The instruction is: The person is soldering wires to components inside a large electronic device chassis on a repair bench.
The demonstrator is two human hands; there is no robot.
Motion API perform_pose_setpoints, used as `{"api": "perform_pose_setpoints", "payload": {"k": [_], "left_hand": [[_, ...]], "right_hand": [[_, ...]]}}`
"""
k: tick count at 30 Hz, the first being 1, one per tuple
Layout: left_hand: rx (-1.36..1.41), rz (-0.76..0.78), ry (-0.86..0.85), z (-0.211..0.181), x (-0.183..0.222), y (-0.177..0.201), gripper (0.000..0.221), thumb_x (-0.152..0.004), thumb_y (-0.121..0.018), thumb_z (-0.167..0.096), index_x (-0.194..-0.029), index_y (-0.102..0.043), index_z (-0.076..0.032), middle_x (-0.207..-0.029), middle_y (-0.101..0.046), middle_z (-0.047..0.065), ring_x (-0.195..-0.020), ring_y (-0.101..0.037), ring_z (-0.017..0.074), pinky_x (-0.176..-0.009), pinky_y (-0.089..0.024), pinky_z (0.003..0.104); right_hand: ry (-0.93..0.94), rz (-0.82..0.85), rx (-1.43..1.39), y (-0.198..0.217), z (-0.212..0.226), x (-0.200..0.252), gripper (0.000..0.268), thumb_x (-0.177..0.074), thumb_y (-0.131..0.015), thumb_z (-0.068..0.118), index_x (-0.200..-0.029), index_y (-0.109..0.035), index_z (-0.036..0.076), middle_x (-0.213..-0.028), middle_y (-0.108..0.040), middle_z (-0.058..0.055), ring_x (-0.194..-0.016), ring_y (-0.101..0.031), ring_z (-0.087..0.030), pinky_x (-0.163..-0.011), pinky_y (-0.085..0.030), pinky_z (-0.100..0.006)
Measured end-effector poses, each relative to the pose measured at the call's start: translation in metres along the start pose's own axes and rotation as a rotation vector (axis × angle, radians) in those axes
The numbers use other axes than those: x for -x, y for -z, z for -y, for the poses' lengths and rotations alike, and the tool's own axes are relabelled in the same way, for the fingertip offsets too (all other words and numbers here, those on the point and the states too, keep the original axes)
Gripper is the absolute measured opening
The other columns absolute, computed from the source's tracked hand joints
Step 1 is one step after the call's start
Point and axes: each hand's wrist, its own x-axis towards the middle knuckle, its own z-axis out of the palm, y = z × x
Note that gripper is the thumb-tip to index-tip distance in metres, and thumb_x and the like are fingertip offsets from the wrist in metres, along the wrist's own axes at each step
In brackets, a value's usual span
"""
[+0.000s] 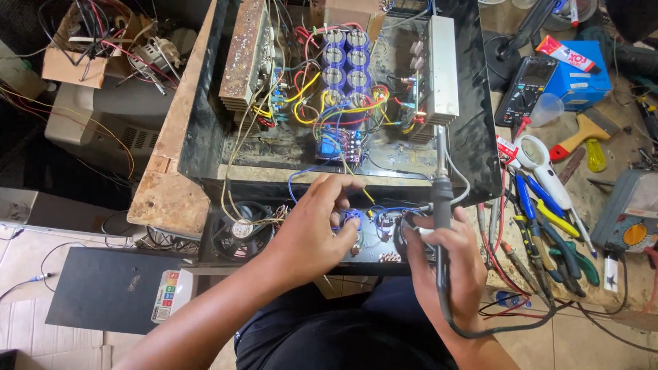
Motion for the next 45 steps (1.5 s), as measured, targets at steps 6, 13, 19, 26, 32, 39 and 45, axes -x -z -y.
{"api": "perform_pose_setpoints", "payload": {"k": [6, 13, 19, 26, 32, 39, 45], "left_hand": [[0.551, 0.164, 0.351, -0.029, 0.04, -0.036, 0.014, -0.093, -0.05, -0.009, -0.106, -0.048, -0.014, -0.093, -0.051, 0.001, -0.081, -0.048, 0.0126, -0.074, -0.044, 0.03], [0.694, 0.078, 0.374, -0.046, 0.053, -0.065, 0.009, -0.102, -0.057, -0.013, -0.109, -0.052, -0.013, -0.097, -0.056, 0.0, -0.091, -0.055, 0.0111, -0.087, -0.048, 0.027], [0.354, -0.002, 0.045, -0.046, 0.045, -0.051, 0.009, -0.097, -0.067, -0.014, -0.104, -0.072, -0.011, -0.094, -0.068, 0.004, -0.09, -0.067, 0.0197, -0.084, -0.052, 0.03], [0.026, -0.322, -0.107, -0.027, 0.023, -0.026, 0.004, -0.093, -0.073, -0.008, -0.096, -0.075, -0.006, -0.086, -0.072, 0.005, -0.077, -0.068, 0.0162, -0.073, -0.053, 0.028], [-0.255, -0.366, -0.054, 0.01, 0.006, -0.032, 0.008, -0.092, -0.077, -0.011, -0.1, -0.079, -0.012, -0.078, -0.056, 0.001, -0.065, -0.057, 0.017, -0.058, -0.046, 0.034], [-0.247, -0.179, -0.176, 0.012, -0.008, -0.043, 0.006, -0.094, -0.063, -0.008, -0.09, -0.062, -0.003, -0.122, -0.067, 0.017, -0.106, -0.069, 0.0326, -0.083, -0.053, 0.043], [-0.259, -0.129, -0.176, 0.024, -0.01, -0.048, 0.035, -0.093, -0.058, -0.006, -0.126, -0.06, 0.006, -0.127, -0.068, 0.022, -0.114, -0.067, 0.0369, -0.091, -0.055, 0.045]], "right_hand": [[-0.09, -0.026, -0.31, 0.014, 0.02, 0.03, 0.044, -0.087, -0.076, 0.001, -0.109, -0.041, 0.014, -0.117, -0.07, -0.027, -0.111, -0.075, -0.033, -0.102, -0.059, -0.044], [0.035, -0.131, -0.294, 0.011, 0.009, 0.053, 0.032, -0.086, -0.075, 0.0, -0.099, -0.048, 0.011, -0.1, -0.072, -0.023, -0.091, -0.078, -0.033, -0.087, -0.067, -0.042], [-0.019, -0.182, -0.273, 0.017, 0.004, 0.044, 0.032, -0.091, -0.07, -0.002, -0.1, -0.042, 0.012, -0.096, -0.071, -0.022, -0.087, -0.075, -0.029, -0.085, -0.063, -0.039], [-0.184, -0.074, -0.12, 0.043, -0.045, 0.062, 0.036, -0.101, -0.061, 0.01, -0.131, -0.052, -0.007, -0.114, -0.069, -0.024, -0.094, -0.077, -0.03, -0.081, -0.059, -0.032], [-0.111, -0.026, -0.098, 0.063, -0.047, 0.033, 0.031, -0.107, -0.053, 0.007, -0.13, -0.049, -0.014, -0.128, -0.063, -0.039, -0.097, -0.078, -0.044, -0.078, -0.065, -0.04], [-0.211, -0.284, -0.128, 0.057, -0.069, 0.052, 0.035, -0.109, -0.054, 0.02, -0.12, -0.054, -0.014, -0.114, -0.063, -0.032, -0.106, -0.067, -0.044, -0.101, -0.054, -0.05], [-0.414, -0.321, -0.357, 0.058, -0.062, 0.05, 0.03, -0.107, -0.053, 0.022, -0.121, -0.052, -0.005, -0.105, -0.056, -0.02, -0.072, -0.068, -0.035, -0.071, -0.064, -0.041]]}}
